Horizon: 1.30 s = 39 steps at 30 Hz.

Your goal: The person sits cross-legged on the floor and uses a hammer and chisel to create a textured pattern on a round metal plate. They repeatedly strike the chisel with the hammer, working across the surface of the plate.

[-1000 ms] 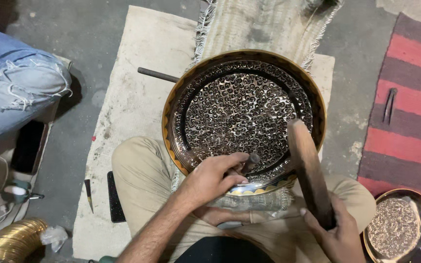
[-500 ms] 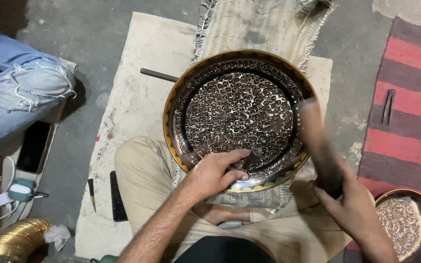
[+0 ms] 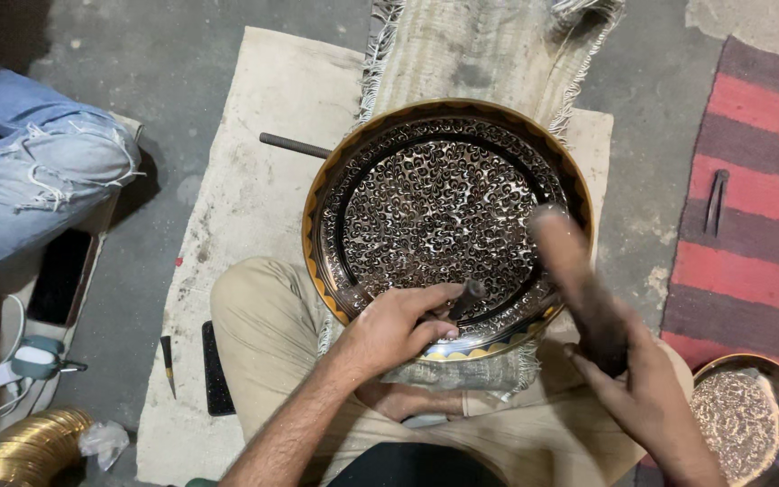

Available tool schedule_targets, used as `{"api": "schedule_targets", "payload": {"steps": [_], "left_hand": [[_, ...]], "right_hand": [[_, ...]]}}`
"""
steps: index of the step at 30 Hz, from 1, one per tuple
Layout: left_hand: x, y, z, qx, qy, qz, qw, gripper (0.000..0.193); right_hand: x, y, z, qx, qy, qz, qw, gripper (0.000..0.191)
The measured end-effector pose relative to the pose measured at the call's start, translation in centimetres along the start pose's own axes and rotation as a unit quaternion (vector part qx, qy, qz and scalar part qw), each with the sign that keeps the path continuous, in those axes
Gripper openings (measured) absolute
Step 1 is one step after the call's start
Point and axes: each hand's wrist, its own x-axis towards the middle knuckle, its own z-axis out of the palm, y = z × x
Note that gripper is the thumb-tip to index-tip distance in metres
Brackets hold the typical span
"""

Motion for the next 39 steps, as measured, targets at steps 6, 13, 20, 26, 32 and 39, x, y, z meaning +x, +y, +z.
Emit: {"api": "schedule_targets", "payload": {"steps": [6,13,20,26,32,39], "left_hand": [[0.0,0.2,0.1,0.000,-0.007,-0.016,1.000,0.054],[-0.1,0.2,-0.1,0.008,-0.010,-0.016,1.000,0.053],[-0.2,0.1,-0.1,-0.003,-0.008,0.000,1.000,0.051],[-0.4,0.9,-1.1,-0.020,-0.016,-0.043,0.999,0.050],[-0.5,1.4,-2.5,0.018,-0.055,-0.051,0.997,0.055],[0.4,1.1,-2.0,0.042,-0.081,-0.027,0.995,0.053]], "right_hand": [[-0.4,-0.2,-0.4,0.031,0.006,-0.013,0.999,0.078],[-0.4,-1.2,-0.8,0.013,0.001,-0.006,1.000,0.074],[-1.1,-0.8,0.1,-0.032,0.002,0.011,0.999,0.071],[-2.7,0.5,-0.5,-0.155,-0.053,0.057,0.985,0.082],[-4.1,1.1,2.6,0.135,0.051,0.035,0.989,0.067],[-4.3,1.8,4.6,0.124,0.039,0.156,0.979,0.065]]}}
